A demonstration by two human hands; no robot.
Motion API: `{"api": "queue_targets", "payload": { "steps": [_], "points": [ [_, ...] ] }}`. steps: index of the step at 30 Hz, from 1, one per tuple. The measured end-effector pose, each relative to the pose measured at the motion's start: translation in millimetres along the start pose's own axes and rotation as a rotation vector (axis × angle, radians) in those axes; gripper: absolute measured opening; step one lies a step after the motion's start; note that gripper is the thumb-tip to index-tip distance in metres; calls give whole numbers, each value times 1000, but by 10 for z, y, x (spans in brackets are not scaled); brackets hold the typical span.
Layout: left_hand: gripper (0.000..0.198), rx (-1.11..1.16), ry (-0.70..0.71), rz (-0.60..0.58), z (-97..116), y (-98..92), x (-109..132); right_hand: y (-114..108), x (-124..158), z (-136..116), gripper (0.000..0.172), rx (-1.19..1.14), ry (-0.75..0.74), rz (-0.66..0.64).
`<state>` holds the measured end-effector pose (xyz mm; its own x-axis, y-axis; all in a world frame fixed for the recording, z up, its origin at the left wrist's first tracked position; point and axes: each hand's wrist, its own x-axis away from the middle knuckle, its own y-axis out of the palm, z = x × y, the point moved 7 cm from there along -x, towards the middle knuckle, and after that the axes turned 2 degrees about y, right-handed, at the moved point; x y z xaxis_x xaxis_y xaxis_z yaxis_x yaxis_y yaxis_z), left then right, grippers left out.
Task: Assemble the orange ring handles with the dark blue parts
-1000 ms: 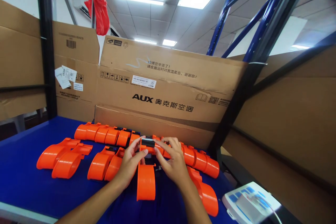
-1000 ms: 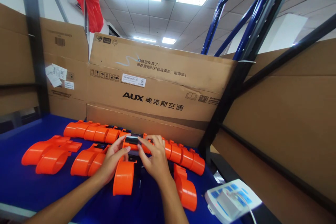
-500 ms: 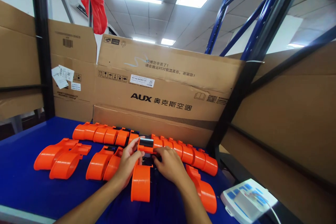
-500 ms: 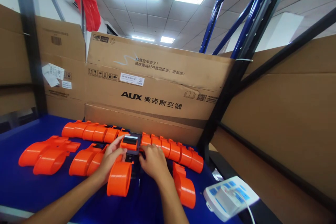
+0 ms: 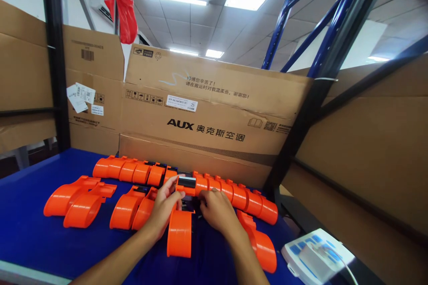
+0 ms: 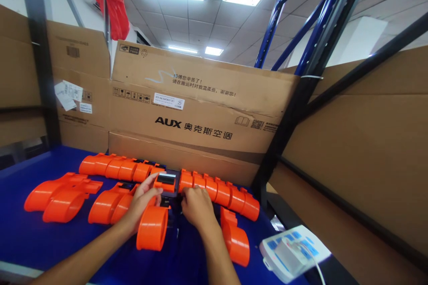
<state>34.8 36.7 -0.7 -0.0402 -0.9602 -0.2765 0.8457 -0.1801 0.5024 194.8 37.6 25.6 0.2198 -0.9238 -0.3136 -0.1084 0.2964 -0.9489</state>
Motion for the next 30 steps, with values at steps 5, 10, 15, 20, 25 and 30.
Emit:
{"api": "queue_targets", "payload": {
  "steps": [5, 10, 15, 20, 25, 30],
  "points": [
    [52, -17, 2, -13, -21, -5, -9, 27, 19, -21, 18, 1, -11, -29],
    [52, -26, 9, -3, -15, -3, -12, -9, 16, 21, 19, -14, 12, 13],
    [50, -14, -15, -15, -36, 3, -6, -277, 7, 155, 17, -278, 67, 264],
    [50, -18, 0, -57, -49, 26, -10, -415, 87, 126, 24, -807, 21, 508],
    [48, -50, 56, -67, -36, 32, -38, -352, 122, -66, 25, -890, -67, 483],
    [48, -81, 50, -58, -75, -7, -63, -358, 142, -125, 24, -872, -119, 506]
  ]
}}
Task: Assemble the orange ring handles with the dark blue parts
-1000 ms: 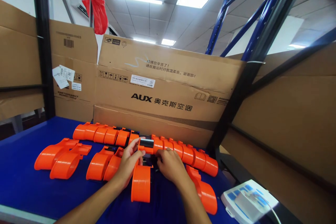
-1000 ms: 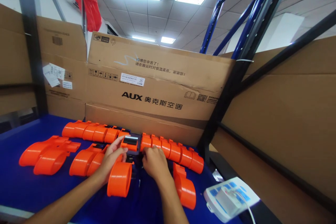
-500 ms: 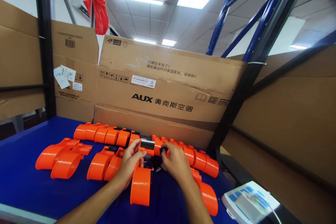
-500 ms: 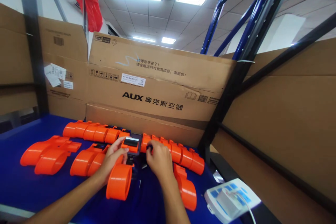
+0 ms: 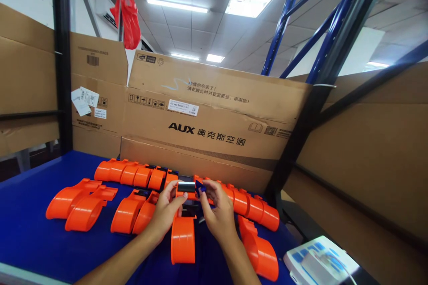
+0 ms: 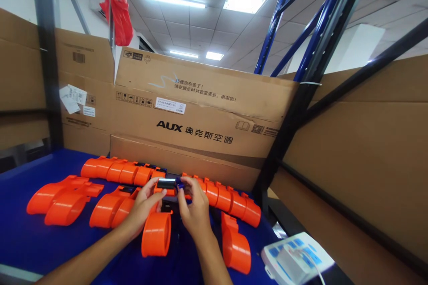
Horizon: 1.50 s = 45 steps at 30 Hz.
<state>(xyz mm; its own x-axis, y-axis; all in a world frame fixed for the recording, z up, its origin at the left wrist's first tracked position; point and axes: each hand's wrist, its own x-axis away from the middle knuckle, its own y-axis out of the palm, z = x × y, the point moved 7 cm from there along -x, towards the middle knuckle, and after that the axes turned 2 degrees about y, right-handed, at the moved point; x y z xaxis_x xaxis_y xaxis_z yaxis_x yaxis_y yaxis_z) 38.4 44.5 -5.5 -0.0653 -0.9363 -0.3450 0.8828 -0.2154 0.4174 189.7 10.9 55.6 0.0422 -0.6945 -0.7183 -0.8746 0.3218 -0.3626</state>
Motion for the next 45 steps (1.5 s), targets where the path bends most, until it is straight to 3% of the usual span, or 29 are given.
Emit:
{"api": "queue_targets", "payload": {
  "steps": [6, 12, 31, 34, 37, 40, 43, 45],
  "points": [
    [50, 2, -14, 15, -30, -34, -11, 13, 4, -85, 6, 104, -77, -4],
    [50, 2, -12, 7, -51, -49, -22, 89, 34, -63, 12, 215, -122, -104],
    [47, -21, 45, 9, -31, -37, -8, 148, 37, -60, 21, 215, -107, -210],
    [46, -16, 35, 7, -37, -36, -10, 100, 33, -68, 16, 131, -92, -237],
    [50, 12, 10, -18, -32, -12, 2, -2, 4, -38, 14, -47, -29, -148],
    [64, 80, -61, -92, -33, 63, 42, -30, -20, 48, 27, -238, 109, -106],
    [78, 163, -148, -219, -31, 193, 112, 76, -10, 73, 45, -423, 224, -276],
    [82, 210, -200, -302, -28, 280, 168, 129, 9, 56, 47, -518, 262, -385]
  ]
}}
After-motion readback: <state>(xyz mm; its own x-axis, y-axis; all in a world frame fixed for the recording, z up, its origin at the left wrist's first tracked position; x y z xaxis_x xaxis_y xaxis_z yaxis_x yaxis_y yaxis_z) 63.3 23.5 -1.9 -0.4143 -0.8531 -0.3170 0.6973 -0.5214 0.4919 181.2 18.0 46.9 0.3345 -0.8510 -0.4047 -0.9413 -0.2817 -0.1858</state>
